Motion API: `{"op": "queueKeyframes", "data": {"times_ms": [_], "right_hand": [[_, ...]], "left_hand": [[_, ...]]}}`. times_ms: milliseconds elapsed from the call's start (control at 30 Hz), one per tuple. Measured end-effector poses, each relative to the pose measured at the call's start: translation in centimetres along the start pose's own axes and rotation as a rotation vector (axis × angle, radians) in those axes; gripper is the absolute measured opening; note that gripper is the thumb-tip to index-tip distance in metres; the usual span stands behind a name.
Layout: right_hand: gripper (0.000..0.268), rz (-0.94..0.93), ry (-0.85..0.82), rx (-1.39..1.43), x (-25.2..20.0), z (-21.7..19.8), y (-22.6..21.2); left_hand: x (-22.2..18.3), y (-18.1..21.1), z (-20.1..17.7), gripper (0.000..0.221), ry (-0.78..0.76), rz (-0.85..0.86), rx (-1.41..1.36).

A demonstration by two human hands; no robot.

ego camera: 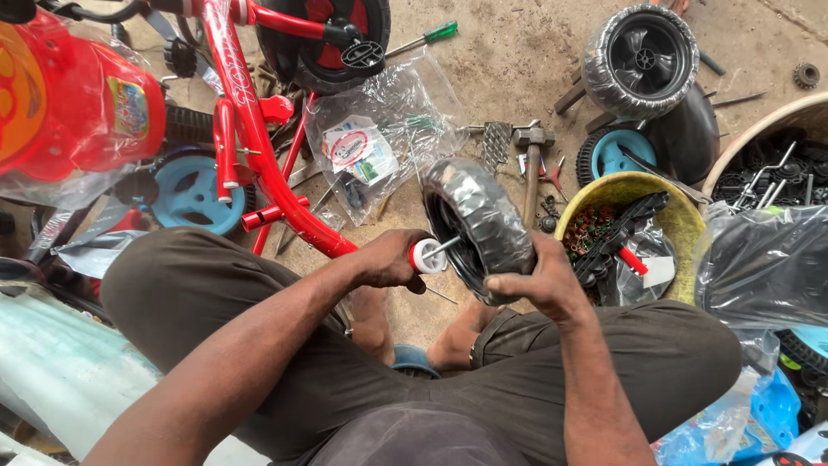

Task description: The person assembles a red children's tricycle by attaching wheels to the frame and installing the seat. They use a screwdriver to secure the seat and handle various parts including wheels, a frame, and a seat.

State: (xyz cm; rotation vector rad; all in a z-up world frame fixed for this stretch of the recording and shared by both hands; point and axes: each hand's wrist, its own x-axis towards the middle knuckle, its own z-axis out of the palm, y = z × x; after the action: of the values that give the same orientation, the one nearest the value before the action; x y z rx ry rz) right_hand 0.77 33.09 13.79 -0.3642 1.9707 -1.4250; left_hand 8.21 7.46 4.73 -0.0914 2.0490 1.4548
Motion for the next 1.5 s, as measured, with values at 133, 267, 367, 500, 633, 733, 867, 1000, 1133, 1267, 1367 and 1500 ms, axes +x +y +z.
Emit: {"op": "queueKeyframes", "data": {"times_ms": [133, 267, 367, 500, 633, 733, 867, 1000, 1133, 1267, 1367, 1500], "right_hand": [[0.076, 0.004, 0.013, -0.064, -0.1, 0.5, 0.3], [0.081, -0.147, 0.035, -0.161, -1.0, 0.8, 0.2], [0.086, -0.257, 0.045, -0.194, -1.5, 1.3, 0.2], [0.082, -0.118, 0.021, -0.250, -2.2, 1.6, 0.3], [0.085, -0.350, 0.069, -0.387, -2.7, 1.5, 0.2], [0.085, -0.491, 0.096, -0.446, -2.8, 1.8, 0.2], [0.088, -0.386, 0.165, -0.373, -3.6, 1.9, 0.3], [0.078, -0.498, 0.263, -0.491, -4.5, 1.5, 0.6], [0.083, -0.486, 0.257, -0.460, -4.9, 1.5, 0.9], [0.087, -0.582, 0.254, -0.613, -4.5, 1.7, 0.7], [0.089, -0.612, 0.260, -0.671, -4.4, 1.7, 0.2], [0.087, -0.531, 0.253, -0.697, -4.5, 2.2, -0.5]], "left_hand": [[-0.3, -0.1, -0.3, 0.073, -0.006, -0.022, 0.068], [-0.8, 0.3, -0.6, 0.083, -0.005, 0.045, 0.005], [-0.7, 0.5, -0.6, 0.087, -0.008, 0.039, -0.041], [-0.3, 0.2, -0.2, 0.084, 0.007, 0.041, 0.001], [0.8, -0.2, 0.4, 0.082, -0.010, 0.026, 0.010], [1.7, -0.2, 0.8, 0.081, -0.029, -0.013, -0.059], [2.5, 0.1, 1.0, 0.076, -0.015, 0.070, 0.012], [3.2, 0.2, 1.0, 0.073, -0.007, 0.128, 0.132], [3.9, 0.0, 1.1, 0.067, -0.023, 0.134, 0.158], [4.3, -0.1, 1.5, 0.063, -0.033, 0.117, 0.107], [4.6, 0.0, 1.7, 0.062, -0.032, 0.130, 0.110], [5.2, -0.2, 1.7, 0.059, -0.029, 0.142, 0.129]]}}
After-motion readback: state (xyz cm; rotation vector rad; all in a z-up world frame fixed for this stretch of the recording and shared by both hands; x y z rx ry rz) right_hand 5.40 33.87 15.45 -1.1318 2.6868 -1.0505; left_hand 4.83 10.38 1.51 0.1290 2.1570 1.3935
